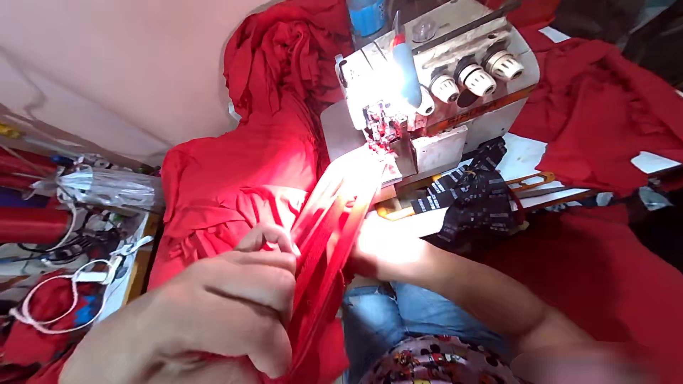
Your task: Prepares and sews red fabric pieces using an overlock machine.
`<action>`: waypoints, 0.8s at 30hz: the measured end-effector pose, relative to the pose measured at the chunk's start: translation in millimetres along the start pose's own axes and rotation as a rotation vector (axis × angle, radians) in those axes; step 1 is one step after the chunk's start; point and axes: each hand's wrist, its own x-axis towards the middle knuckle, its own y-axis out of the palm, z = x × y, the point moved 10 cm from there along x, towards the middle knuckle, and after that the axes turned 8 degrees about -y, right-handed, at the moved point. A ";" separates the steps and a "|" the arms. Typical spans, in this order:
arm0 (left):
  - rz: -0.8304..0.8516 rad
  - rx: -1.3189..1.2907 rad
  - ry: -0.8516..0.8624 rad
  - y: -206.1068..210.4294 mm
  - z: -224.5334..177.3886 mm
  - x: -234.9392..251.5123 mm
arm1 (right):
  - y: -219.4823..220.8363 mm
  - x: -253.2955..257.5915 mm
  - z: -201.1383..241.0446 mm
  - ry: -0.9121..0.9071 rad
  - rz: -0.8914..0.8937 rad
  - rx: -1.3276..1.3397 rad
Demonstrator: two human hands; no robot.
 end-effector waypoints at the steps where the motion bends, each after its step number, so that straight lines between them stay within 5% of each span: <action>1: 0.011 0.009 0.008 2.1 -1.3 -0.2 | -8.6 12.3 0.7 -0.005 -0.104 0.082; 6: -0.046 0.159 -0.225 -25.8 27.2 -29.6 | -0.8 5.8 -6.2 -0.236 -0.087 0.159; 9: -0.100 0.162 -0.269 -34.4 46.6 -46.6 | -47.2 -37.2 7.1 -0.489 -0.530 0.211; 12: -0.115 0.172 -0.243 -33.6 47.5 -46.5 | -89.0 -56.9 12.8 -0.496 -0.805 0.168; 19: -0.188 0.345 -0.290 -38.9 42.7 -52.3 | -82.8 -29.1 -26.0 -0.149 -0.551 -0.186; 24: -0.268 0.477 -0.350 -45.5 46.8 -55.7 | -79.1 -19.4 2.8 -0.276 -0.443 0.156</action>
